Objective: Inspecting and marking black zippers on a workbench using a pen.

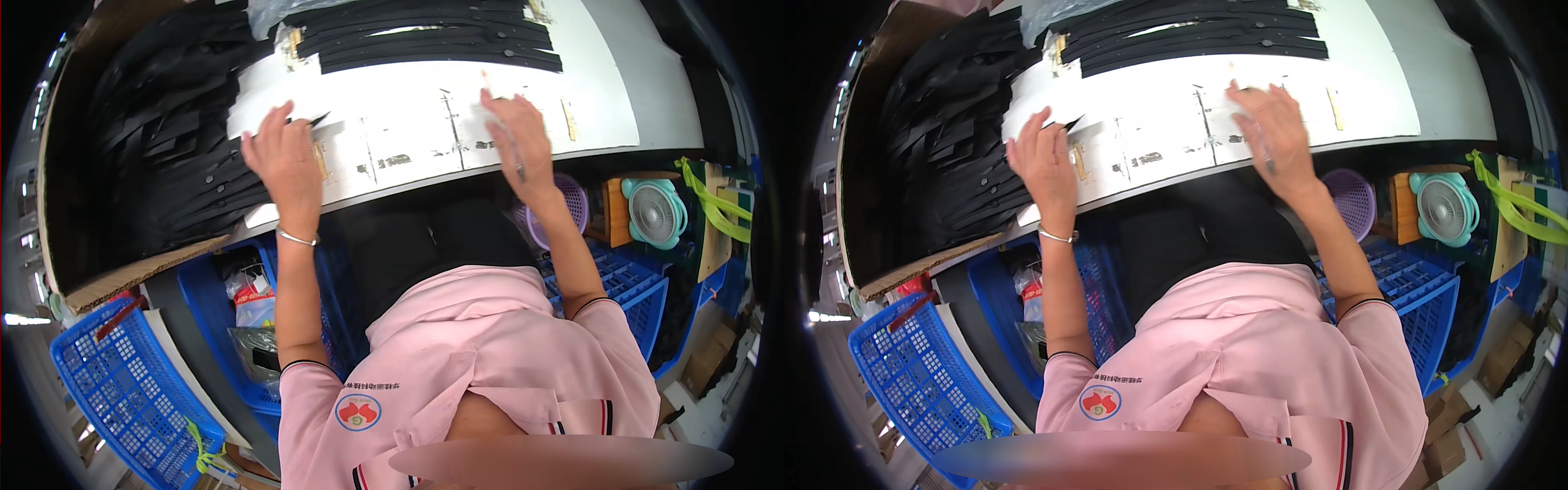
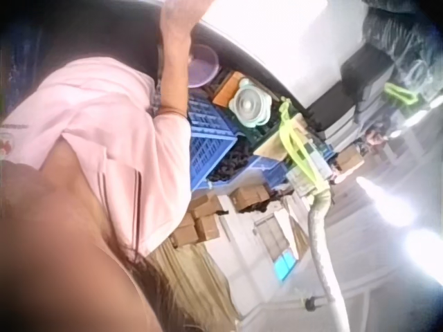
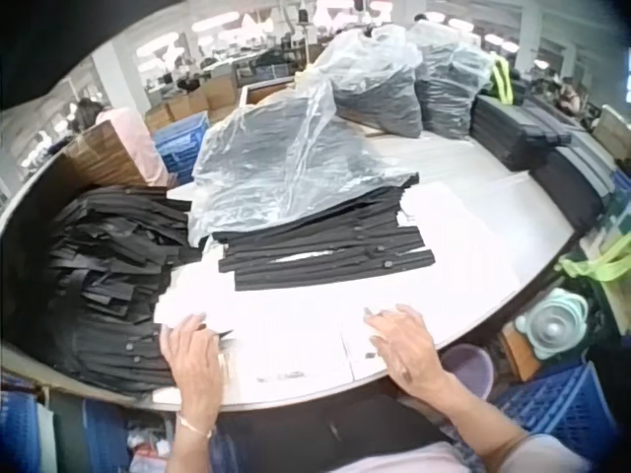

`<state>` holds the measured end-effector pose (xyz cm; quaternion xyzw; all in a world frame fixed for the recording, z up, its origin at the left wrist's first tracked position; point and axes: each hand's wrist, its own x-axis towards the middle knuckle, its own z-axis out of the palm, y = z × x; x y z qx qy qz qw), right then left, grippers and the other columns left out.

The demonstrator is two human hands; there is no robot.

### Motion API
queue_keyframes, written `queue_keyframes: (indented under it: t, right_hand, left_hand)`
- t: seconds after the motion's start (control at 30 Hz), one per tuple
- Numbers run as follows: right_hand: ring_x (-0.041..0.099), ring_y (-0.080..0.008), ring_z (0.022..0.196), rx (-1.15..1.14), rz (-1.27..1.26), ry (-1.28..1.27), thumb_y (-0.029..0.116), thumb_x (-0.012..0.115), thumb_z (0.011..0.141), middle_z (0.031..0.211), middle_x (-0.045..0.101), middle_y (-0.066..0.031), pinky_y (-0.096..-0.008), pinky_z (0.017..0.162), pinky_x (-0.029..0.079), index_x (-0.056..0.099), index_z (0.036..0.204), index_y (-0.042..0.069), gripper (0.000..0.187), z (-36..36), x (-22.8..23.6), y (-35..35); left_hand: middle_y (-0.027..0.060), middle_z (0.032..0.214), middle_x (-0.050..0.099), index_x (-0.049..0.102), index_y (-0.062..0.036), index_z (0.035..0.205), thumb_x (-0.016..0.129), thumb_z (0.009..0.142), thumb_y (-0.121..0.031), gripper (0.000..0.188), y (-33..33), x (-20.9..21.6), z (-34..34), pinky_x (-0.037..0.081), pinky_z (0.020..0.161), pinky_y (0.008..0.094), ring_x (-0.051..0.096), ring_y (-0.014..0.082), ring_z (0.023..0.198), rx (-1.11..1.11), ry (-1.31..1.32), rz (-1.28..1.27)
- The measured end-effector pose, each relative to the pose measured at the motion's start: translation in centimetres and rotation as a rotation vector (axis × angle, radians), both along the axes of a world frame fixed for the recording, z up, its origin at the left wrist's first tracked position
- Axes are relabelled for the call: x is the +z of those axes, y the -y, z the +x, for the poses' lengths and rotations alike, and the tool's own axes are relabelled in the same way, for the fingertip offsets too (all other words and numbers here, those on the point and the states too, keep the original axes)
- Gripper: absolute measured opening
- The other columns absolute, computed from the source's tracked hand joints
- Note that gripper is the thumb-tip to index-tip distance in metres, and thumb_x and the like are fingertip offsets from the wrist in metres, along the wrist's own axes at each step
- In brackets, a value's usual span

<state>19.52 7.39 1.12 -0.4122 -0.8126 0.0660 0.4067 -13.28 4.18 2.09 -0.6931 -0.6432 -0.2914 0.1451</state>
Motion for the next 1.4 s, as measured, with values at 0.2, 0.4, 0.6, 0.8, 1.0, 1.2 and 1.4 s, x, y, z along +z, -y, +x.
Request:
queue_keyframes:
  t: [0.2,0.4,0.6,0.8,1.0,1.2,1.4]
  right_hand:
    - [0.069,-0.0267,0.099,0.128,-0.009,-0.080,0.002,0.075,0.086,0.113,0.072,-0.0086,-0.0454,0.105,0.047,0.064,0.124,0.008,0.040,-4.6,-0.1,1.7]
    - [0.068,-0.0232,0.089,0.086,-0.310,-0.295,0.001,0.072,0.089,0.102,0.071,-0.0095,-0.0349,0.088,0.053,0.069,0.112,0.004,0.023,-2.9,0.4,1.4]
    - [0.060,-0.0061,0.083,-0.184,-0.604,-0.635,-0.001,0.063,0.094,0.091,0.065,0.0003,-0.0221,0.074,0.048,0.068,0.111,0.002,0.018,1.6,1.9,1.6]
    - [0.063,-0.0196,0.078,-0.418,-0.127,-0.107,0.003,0.071,0.087,0.087,0.067,-0.0068,-0.0363,0.093,0.045,0.069,0.112,0.005,0.025,4.2,-0.5,1.4]
    - [0.066,-0.0225,0.104,-0.524,0.122,0.224,0.012,0.081,0.085,0.091,0.069,-0.0067,-0.0438,0.111,0.034,0.068,0.118,0.010,0.035,4.4,-1.1,1.5]
    - [0.065,-0.0198,0.114,-0.457,0.145,0.329,0.016,0.081,0.085,0.106,0.075,-0.0008,-0.0514,0.120,0.024,0.071,0.121,0.014,0.038,5.7,-1.7,3.3]
    - [0.063,-0.0234,0.120,-0.439,0.142,0.333,0.012,0.080,0.087,0.126,0.074,-0.0005,-0.0514,0.121,0.026,0.070,0.125,0.011,0.039,9.0,-3.4,3.0]
  left_hand:
    - [0.0021,0.090,0.071,0.071,-0.0076,0.102,0.067,0.096,-0.009,0.007,-1.0,-0.6,8.5,0.045,0.103,0.0446,0.067,0.0223,0.085,-0.447,0.321,-0.126]
    - [0.0056,0.092,0.071,0.072,-0.0065,0.103,0.078,0.087,-0.013,0.018,-0.8,-0.8,8.0,0.044,0.106,0.0458,0.066,0.0256,0.087,-0.430,0.356,-0.174]
    - [0.0068,0.098,0.072,0.072,-0.0086,0.100,0.079,0.086,-0.013,0.016,-0.3,-0.3,1.6,0.048,0.100,0.0409,0.066,0.0279,0.095,-0.276,0.182,-0.137]
    - [0.0069,0.086,0.071,0.079,-0.0090,0.106,0.080,0.087,-0.015,0.019,0.5,2.7,0.9,0.049,0.085,0.0343,0.065,0.0238,0.085,-0.194,0.308,-0.333]
    - [0.0054,0.079,0.070,0.080,-0.0084,0.102,0.080,0.087,-0.015,0.016,1.2,3.2,1.3,0.048,0.085,0.0330,0.065,0.0220,0.082,-0.247,0.364,-0.490]
    - [0.0051,0.114,0.070,0.077,-0.0112,0.109,0.076,0.089,-0.011,0.020,3.4,-0.5,3.5,0.042,0.104,0.0439,0.063,0.0278,0.109,-0.119,0.131,-0.106]
    - [0.0085,0.157,0.049,0.049,-0.0087,0.153,0.073,0.093,-0.032,0.069,7.6,-2.4,7.2,0.004,0.122,0.0641,0.041,0.0280,0.148,-0.078,0.114,-0.345]
